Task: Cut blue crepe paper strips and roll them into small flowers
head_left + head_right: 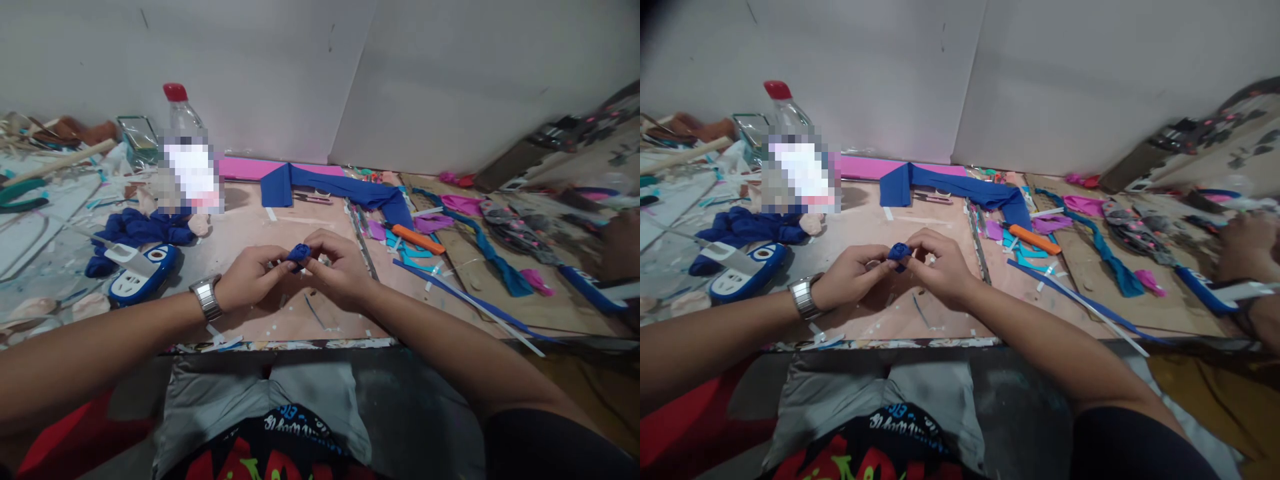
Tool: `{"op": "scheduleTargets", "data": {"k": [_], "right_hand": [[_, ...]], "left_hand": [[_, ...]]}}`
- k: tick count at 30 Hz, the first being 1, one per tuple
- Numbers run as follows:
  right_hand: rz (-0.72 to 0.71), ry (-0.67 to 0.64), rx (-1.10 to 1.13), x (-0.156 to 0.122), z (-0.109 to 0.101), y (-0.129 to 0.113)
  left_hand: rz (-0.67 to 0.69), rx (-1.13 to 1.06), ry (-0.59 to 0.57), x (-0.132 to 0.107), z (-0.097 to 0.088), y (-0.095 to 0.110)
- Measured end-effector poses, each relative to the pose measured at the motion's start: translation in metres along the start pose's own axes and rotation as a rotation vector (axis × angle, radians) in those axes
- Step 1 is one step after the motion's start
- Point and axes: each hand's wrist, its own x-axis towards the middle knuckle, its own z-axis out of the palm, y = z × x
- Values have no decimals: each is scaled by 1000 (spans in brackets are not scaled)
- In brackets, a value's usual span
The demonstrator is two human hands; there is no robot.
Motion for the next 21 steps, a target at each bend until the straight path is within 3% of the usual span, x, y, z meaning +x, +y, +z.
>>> {"op": "scheduleTargets", "data": {"k": [6, 13, 21], "right_hand": [[212, -51, 114, -5, 4, 14], [364, -81, 284, -7, 9, 18], [513, -69, 479, -7, 14, 19]], "left_hand": [[-122, -16, -37, 0, 0, 0], [-215, -87, -79, 2, 1, 1], [-221, -127, -107, 6, 3, -6]]}}
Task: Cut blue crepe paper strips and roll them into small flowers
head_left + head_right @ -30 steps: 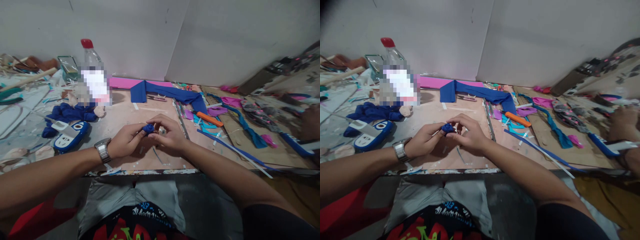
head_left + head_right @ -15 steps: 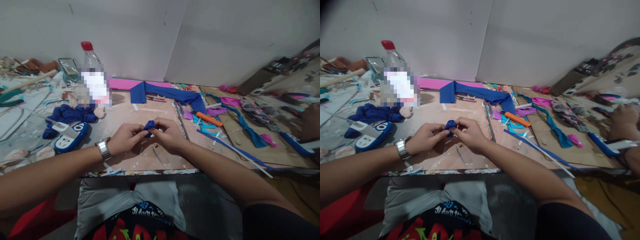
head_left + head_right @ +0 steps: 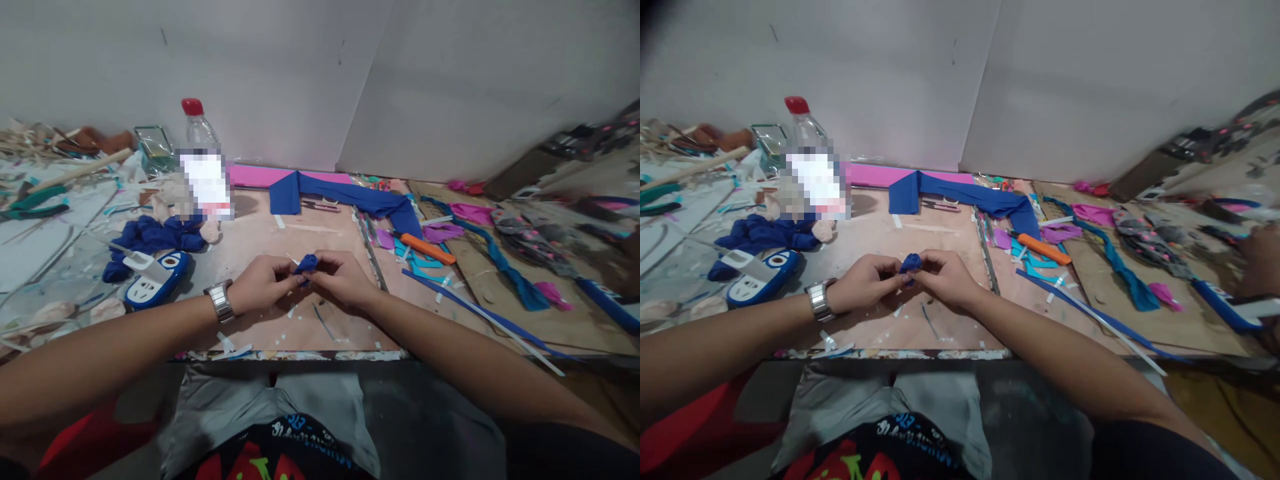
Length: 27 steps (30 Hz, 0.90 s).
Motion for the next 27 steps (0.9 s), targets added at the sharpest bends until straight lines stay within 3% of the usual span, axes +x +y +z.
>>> {"op": "scheduleTargets", "data": {"k": [4, 9, 16, 20, 23, 27], "right_hand": [[132, 15, 126, -1, 5, -3], [229, 62, 77, 3, 5, -16], [61, 63, -38, 40, 8, -17], [76, 71, 57, 57, 13, -5], [129, 42, 131, 63, 11, 0], [22, 103, 150, 65, 7, 0]], "left_hand": [[-16, 33, 8, 0, -1, -1], [-7, 6, -4, 2, 0, -4], [-12, -83, 204, 9, -7, -8], [-2, -45, 209, 15, -12, -17], [-24, -137, 229, 19, -12, -22], [-58, -259, 246, 20, -10, -23]]}}
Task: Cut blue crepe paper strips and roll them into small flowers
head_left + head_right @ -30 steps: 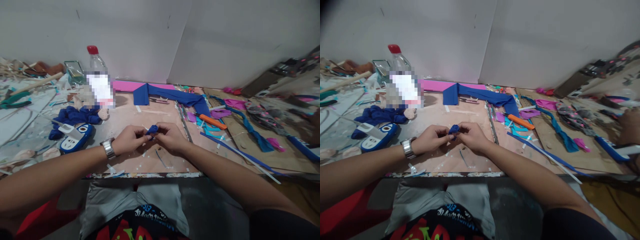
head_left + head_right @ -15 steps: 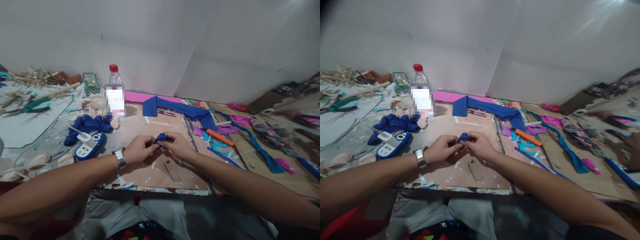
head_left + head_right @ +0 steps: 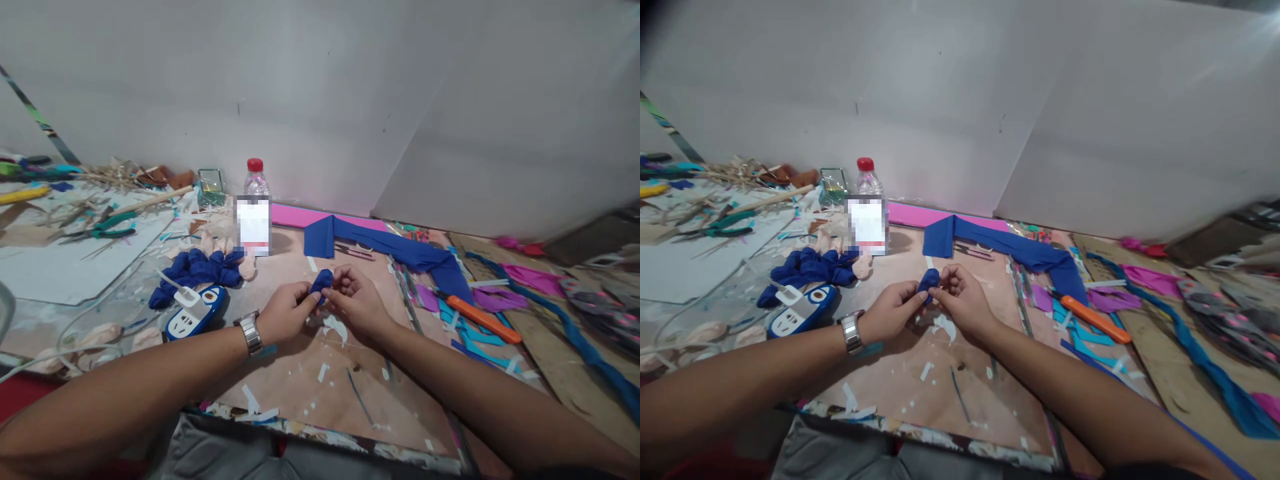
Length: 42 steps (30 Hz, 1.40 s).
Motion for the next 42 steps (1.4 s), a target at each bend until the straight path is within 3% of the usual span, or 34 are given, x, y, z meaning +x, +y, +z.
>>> {"op": "scheduleTargets", "data": {"k": [7, 13, 16, 31, 42], "right_hand": [[-171, -45, -123, -10, -9, 4], [-534, -244, -576, -16, -20, -4], [-629, -232, -661, -14, -23, -7], [-534, -162, -592, -4, -18, -9], [-509, -139, -569, -6, -17, -9]], "left_hand": [[44, 139, -59, -5, -2, 9], [-42, -107, -42, -2, -1, 9], [-87, -170, -77, -1, -2, 5], [-104, -166, -28, -2, -3, 12], [-53, -77, -87, -5, -6, 7]]}}
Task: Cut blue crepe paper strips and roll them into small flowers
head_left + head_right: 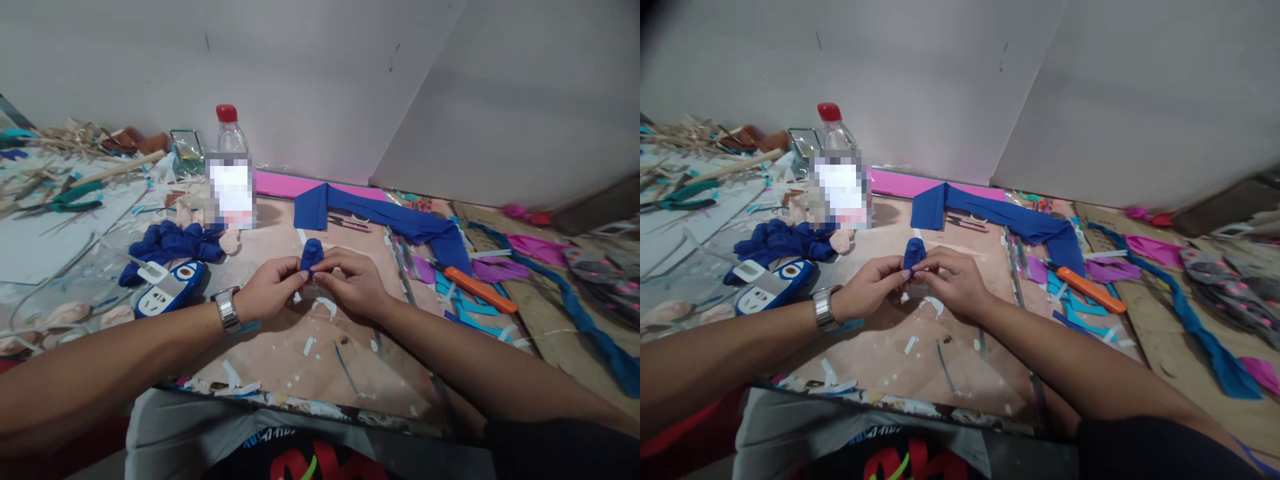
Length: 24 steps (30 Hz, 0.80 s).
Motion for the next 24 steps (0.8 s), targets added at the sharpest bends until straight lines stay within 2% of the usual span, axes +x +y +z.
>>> {"op": "scheduleTargets", "data": {"k": [5, 15, 24], "right_hand": [[6, -24, 4, -2, 0, -3], [219, 27, 143, -4, 5, -1], [308, -4, 279, -7, 8, -3]], "left_hand": [[14, 54, 0, -1, 0, 3], [88, 243, 25, -5, 2, 7], [57, 222, 6, -7, 3, 9]]}}
